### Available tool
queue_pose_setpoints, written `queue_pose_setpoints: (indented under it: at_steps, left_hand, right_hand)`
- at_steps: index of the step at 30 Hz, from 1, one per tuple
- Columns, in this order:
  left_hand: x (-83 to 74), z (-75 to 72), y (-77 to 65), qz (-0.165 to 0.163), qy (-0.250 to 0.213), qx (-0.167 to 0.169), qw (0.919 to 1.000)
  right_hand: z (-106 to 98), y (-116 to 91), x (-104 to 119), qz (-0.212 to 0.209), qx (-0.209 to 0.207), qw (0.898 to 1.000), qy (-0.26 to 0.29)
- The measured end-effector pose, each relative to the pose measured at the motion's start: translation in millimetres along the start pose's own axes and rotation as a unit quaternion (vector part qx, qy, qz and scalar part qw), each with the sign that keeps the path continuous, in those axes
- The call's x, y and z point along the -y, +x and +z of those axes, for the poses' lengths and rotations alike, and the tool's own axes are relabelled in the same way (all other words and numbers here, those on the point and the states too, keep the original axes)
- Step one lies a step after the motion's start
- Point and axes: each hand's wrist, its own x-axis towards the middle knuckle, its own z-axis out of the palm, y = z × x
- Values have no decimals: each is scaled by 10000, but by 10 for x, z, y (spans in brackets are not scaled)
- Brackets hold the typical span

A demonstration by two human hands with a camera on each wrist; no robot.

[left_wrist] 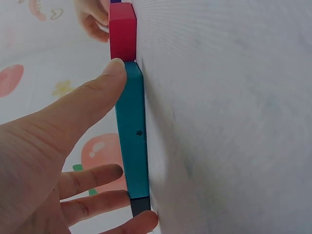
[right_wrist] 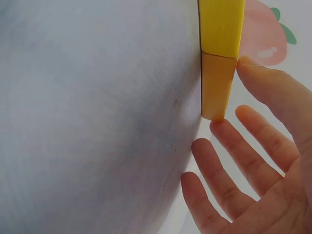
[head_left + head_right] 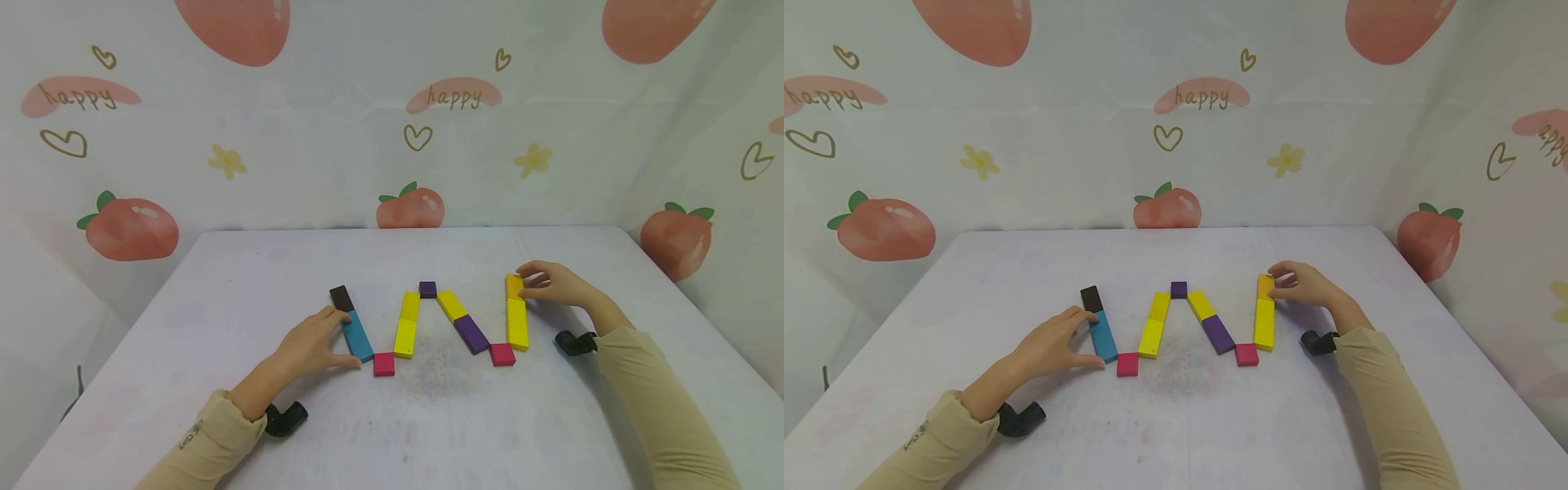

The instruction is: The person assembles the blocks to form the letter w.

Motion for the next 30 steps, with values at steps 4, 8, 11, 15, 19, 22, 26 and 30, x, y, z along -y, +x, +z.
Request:
queue_pose_setpoints:
  at_steps: [4,8,11,15,19,22,26,30]
  left_hand:
    - [-9,-8,0,3,8,5,10000]
    - [-9,-16,2,18,41,-2,10000]
    - [-2,-14,4,24,58,-14,10000]
    - [2,-15,4,33,67,-36,10000]
    - [-2,-17,3,31,40,-49,10000]
    - [-3,-17,4,17,29,-46,10000]
    - [-4,-16,6,0,51,-33,10000]
    - [-1,-13,7,-12,60,-22,10000]
  right_hand:
    - [1,3,0,11,-4,10000,-13]
    - [1,6,1,42,7,10000,-1]
    - [1,6,1,51,18,10000,11]
    - [3,3,1,60,32,10000,19]
    - [6,0,3,99,36,9999,34]
    - [7,-1,4,104,31,9999,26]
    - [7,-1,3,101,35,9999,14]
    - [6,1,2,98,33,9999,13]
